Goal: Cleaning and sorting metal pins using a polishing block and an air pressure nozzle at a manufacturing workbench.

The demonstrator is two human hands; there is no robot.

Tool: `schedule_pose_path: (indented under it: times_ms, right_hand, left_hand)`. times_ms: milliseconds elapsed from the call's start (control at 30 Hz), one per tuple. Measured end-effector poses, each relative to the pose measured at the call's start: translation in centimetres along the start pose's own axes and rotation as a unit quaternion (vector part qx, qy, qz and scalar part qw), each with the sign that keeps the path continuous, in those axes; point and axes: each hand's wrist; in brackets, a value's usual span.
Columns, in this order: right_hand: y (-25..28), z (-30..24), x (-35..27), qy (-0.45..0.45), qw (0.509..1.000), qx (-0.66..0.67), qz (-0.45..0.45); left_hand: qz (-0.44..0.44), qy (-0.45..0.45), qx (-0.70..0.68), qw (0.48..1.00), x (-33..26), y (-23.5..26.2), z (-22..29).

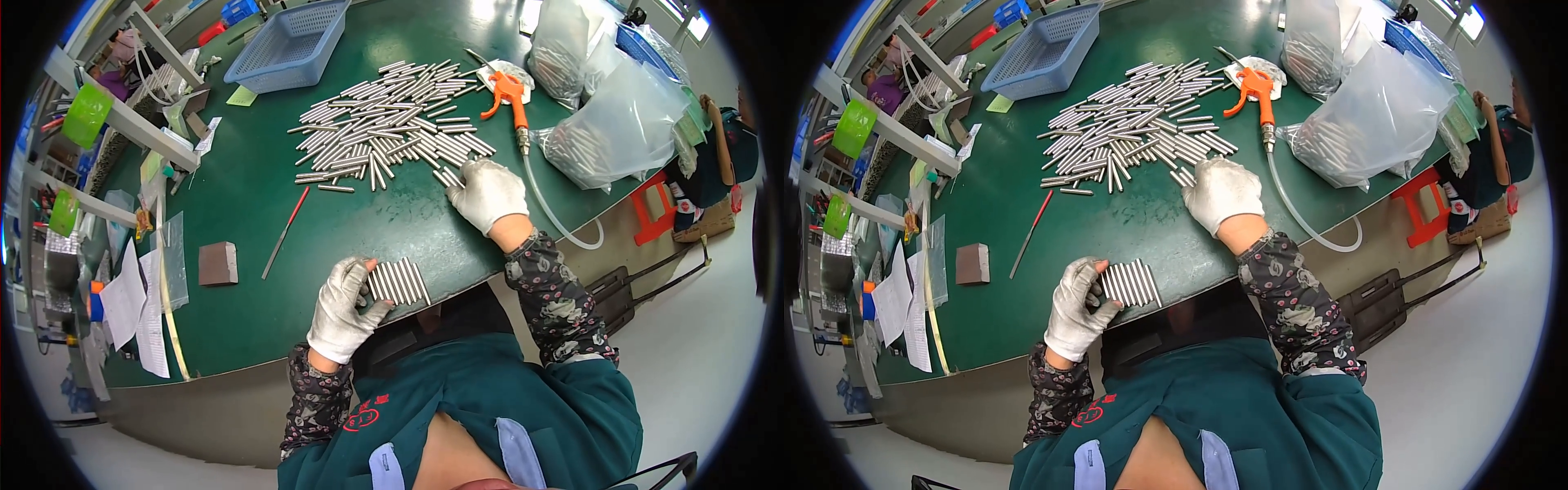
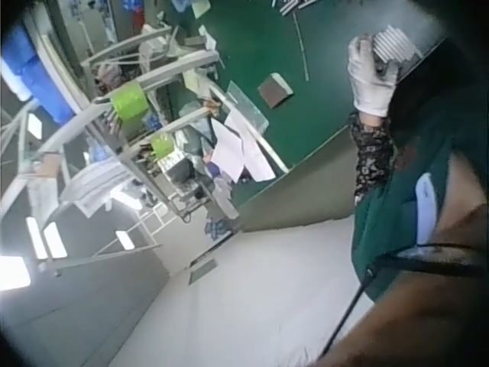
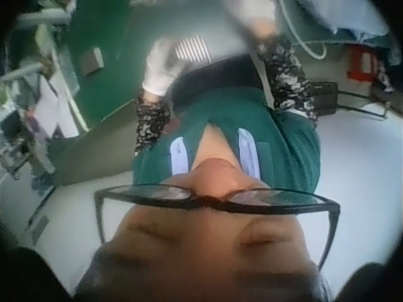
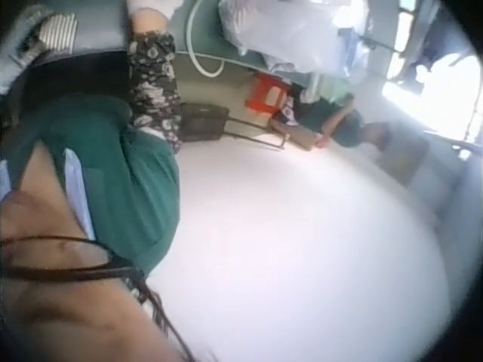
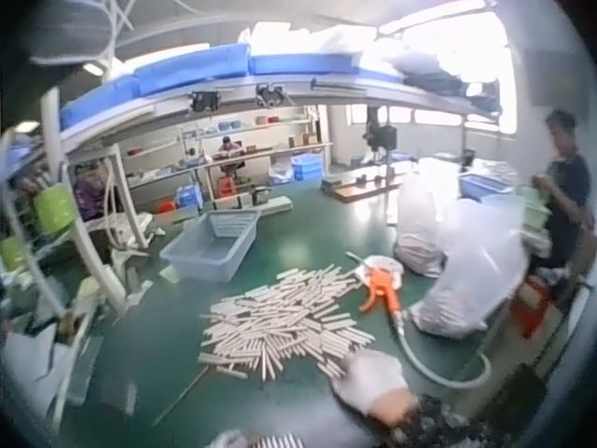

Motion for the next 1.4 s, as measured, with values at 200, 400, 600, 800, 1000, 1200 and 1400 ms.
schedule_pose_path:
  times_ms: [200,400,600,800,1000,1200,1400]
  right_hand:
    - [2.3,-1.2,-2.8,0.026,0.993,0.035,-0.109]
    - [1.8,-0.3,-2.8,0.036,0.993,0.082,-0.080]
    - [2.5,0.6,-3.7,0.043,0.993,0.054,-0.091]
    - [3.4,3.5,-4.5,0.166,0.983,0.042,-0.059]
    - [4.1,4.6,-4.0,0.084,0.992,-0.005,-0.092]
    - [2.0,5.3,-2.5,-0.116,0.993,-0.004,0.008]
    - [0.7,3.5,0.7,-0.158,0.987,0.017,-0.010]
  left_hand:
    - [0.006,0.008,-0.004,1.000,0.0,-0.1,0.1]
    - [0.013,-0.145,0.077,0.986,4.3,0.9,1.4]
    - [-0.161,-0.055,0.186,0.968,9.8,-2.7,3.9]
    - [-0.207,0.003,0.309,0.928,11.6,-5.5,6.6]
    - [-0.203,0.022,0.330,0.922,11.9,-6.8,6.7]
    - [-0.205,0.035,0.317,0.925,12.3,-6.9,6.7]
    - [-0.167,0.031,0.309,0.936,12.6,-7.3,5.6]
Point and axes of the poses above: each hand's wrist, its own x-axis towards the middle knuckle, its own y-axis out of the back of the hand, z = x × y, and after that the axes turned 7 degrees about z, right-handed
